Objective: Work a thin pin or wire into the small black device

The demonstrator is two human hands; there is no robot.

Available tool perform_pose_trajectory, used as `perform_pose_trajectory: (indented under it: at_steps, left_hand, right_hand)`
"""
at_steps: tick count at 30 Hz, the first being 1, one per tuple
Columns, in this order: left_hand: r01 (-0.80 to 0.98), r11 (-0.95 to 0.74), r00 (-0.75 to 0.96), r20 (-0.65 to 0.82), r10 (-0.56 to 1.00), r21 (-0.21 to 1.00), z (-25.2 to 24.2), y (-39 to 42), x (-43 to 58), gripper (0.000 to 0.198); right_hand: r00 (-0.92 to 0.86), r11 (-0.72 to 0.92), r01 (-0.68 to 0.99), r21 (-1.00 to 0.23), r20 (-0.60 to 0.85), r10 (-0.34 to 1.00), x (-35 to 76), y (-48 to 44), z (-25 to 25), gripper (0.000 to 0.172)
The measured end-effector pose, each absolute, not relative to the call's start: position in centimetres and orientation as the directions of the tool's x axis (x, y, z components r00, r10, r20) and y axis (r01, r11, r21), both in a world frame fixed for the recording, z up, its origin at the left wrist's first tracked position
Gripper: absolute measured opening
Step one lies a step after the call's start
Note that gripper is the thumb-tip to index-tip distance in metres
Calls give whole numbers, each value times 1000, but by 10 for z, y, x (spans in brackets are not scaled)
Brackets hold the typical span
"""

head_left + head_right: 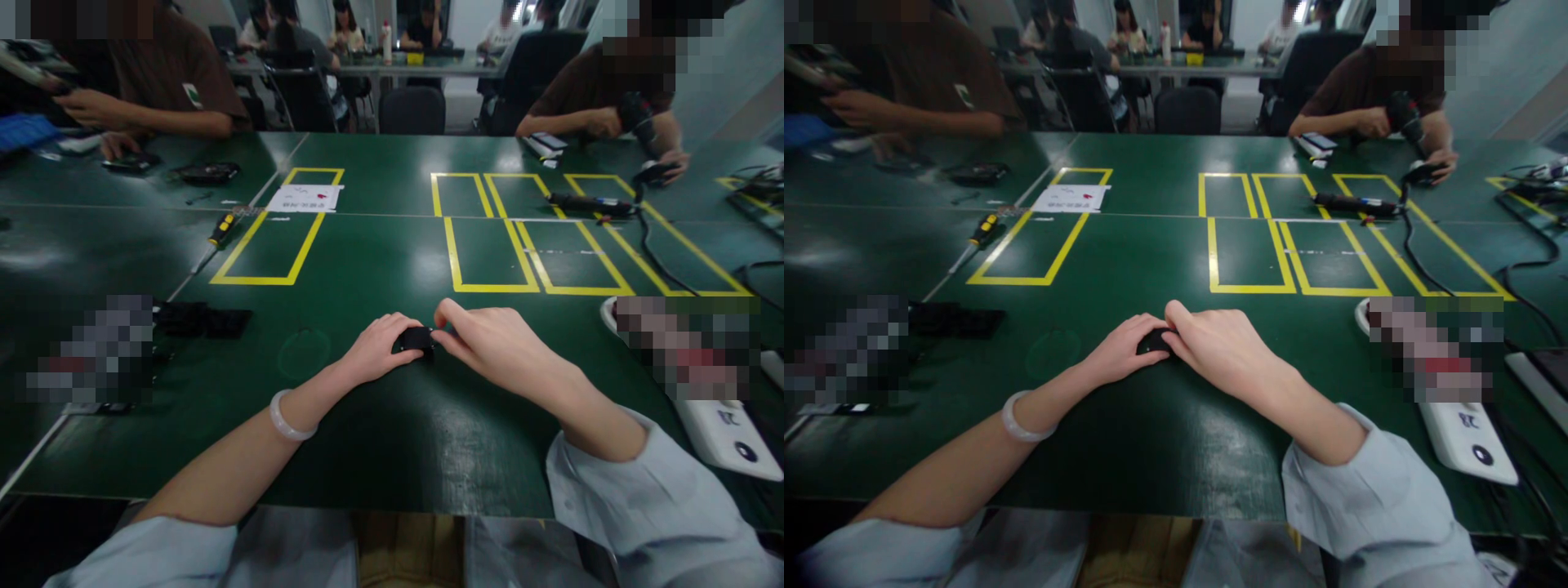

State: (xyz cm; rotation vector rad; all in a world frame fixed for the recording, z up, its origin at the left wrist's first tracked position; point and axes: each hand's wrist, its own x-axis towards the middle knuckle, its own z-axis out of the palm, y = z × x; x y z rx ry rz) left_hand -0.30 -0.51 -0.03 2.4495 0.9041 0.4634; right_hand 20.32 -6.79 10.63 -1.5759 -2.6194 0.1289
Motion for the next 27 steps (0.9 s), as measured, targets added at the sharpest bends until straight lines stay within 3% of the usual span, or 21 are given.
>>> perform_pose_trajectory:
  at_steps: [27]
  left_hand:
    - [513, -668, 725, 145, 673, 540, 0, -5, -3, 37]
  right_hand:
    - [-483, 483, 866, -129, 31, 875, 205, -69, 109, 15]
